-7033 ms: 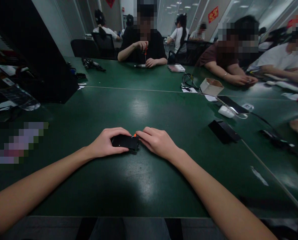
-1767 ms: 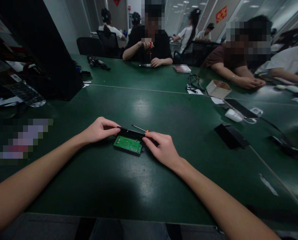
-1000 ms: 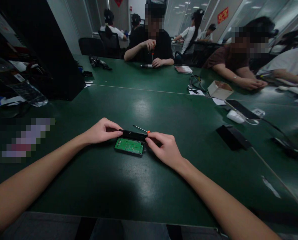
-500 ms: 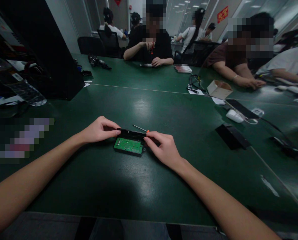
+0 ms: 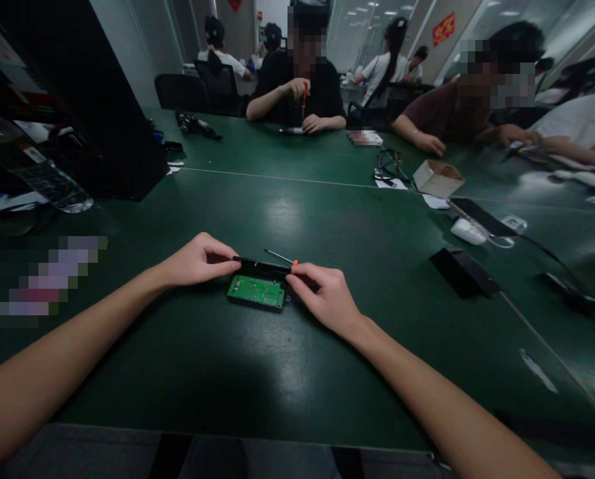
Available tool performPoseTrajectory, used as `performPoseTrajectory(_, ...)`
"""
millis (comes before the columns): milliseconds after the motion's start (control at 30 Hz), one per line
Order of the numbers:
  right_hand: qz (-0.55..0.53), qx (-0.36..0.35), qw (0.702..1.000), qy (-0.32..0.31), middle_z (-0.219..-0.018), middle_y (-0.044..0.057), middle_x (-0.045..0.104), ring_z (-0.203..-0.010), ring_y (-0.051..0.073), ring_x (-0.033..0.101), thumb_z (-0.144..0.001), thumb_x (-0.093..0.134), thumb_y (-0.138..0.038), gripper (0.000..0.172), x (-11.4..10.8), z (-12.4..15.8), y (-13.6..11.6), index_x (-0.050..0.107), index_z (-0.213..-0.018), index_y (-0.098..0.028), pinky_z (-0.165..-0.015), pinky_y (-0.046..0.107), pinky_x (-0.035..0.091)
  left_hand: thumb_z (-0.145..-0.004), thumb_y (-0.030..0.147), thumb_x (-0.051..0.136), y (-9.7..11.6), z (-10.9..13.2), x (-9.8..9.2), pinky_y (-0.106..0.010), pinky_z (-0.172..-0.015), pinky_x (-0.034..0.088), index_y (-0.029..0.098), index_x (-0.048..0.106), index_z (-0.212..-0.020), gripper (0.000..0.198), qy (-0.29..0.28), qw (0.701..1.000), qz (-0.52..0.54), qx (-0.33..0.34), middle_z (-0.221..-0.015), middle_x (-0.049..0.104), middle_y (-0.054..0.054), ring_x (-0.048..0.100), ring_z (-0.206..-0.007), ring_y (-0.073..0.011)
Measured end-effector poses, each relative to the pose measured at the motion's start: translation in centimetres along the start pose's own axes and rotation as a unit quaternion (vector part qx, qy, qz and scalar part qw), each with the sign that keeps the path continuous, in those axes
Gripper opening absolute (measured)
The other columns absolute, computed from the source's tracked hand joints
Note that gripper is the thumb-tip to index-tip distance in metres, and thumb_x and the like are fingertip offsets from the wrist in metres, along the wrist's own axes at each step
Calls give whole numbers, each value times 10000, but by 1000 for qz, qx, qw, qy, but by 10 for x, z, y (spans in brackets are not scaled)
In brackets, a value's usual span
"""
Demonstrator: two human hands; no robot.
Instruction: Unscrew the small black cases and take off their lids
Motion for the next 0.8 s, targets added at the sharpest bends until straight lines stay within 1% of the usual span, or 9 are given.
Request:
performPoseTrajectory(267, -10, 5, 1000, -9, -803, 44, 759, -665, 161, 699, -962, 597, -327, 194, 0, -1, -2, 728, -975, -184, -616, 287, 551, -931, 352, 607, -2, 0, 1, -209, -494, 325, 108, 768, -755, 341, -30, 999, -12, -14, -581, 584, -8, 457, -517, -94)
performPoseTrajectory(333, -9, 3, 1000, -8, -794, 41, 753, -660, 158, 693, -962, 596, -328, 195, 0, -2, -3, 727, -974, -183, -613, 285, 545, -932, 349, 604, -3, 0, 2, -209, -504, 342, 106, 783, -803, 328, -30, 999, -10, -15, -598, 606, -15, 478, -530, -101)
performPoseTrajectory(433, -5, 4, 1000, -10, -790, 39, 748, -659, 160, 688, -961, 592, -334, 199, 1, -2, -3, 726, -984, -189, -614, 287, 544, -917, 327, 623, -2, 0, 5, -215, -588, 437, 120, 796, -984, 278, -19, 999, 27, -12, -762, 719, -51, 595, -647, -133)
performPoseTrajectory(500, -2, 7, 1000, -11, -775, 36, 741, -651, 160, 683, -965, 588, -348, 211, 1, -2, -1, 727, -983, -190, -611, 288, 540, -915, 331, 632, -2, -1, 9, -227, -638, 475, 130, 789, -1025, 278, -12, 998, 61, -14, -831, 749, -59, 639, -709, -148)
performPoseTrajectory(600, -30, 7, 999, -15, -771, 40, 736, -655, 160, 688, -990, 553, -418, 289, 1, 0, 4, 722, -1007, -184, -625, 291, 554, -919, 383, 637, -6, -2, 16, -238, -642, 490, 122, 790, -962, 306, 10, 994, 104, -38, -810, 756, -58, 657, -706, -153)
performPoseTrajectory(667, -56, -9, 998, -16, -853, 60, 756, -718, 176, 715, -972, 576, -496, 364, 2, 1, 5, 702, -1106, -182, -681, 313, 588, -906, 414, 659, -12, -3, 18, -259, -686, 523, 116, 789, -922, 326, 44, 987, 147, -51, -830, 771, -73, 687, -740, -168)
performPoseTrajectory(733, -43, -38, 998, -27, -985, 90, 766, -839, 210, 735, -906, 658, -551, 489, 7, 2, 2, 656, -1227, -183, -777, 367, 610, -883, 438, 694, -19, -4, 20, -285, -754, 554, 109, 787, -900, 342, 77, 972, 214, -59, -844, 782, -92, 718, -783, -184)
performPoseTrajectory(800, 11, -65, 996, -52, -1121, 122, 747, -1003, 260, 721, -833, 743, -556, 616, 15, 2, -6, 612, -1310, -188, -901, 449, 592, -852, 467, 730, -26, -5, 23, -287, -754, 567, 104, 778, -887, 367, 105, 948, 290, -72, -820, 783, -102, 728, -757, -182)
Point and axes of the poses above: each hand's wrist, its own z-axis away from the middle knuckle, its own x-axis out of the palm, y = z × x, the point moved 4 cm from there along -z, towards the middle knuckle
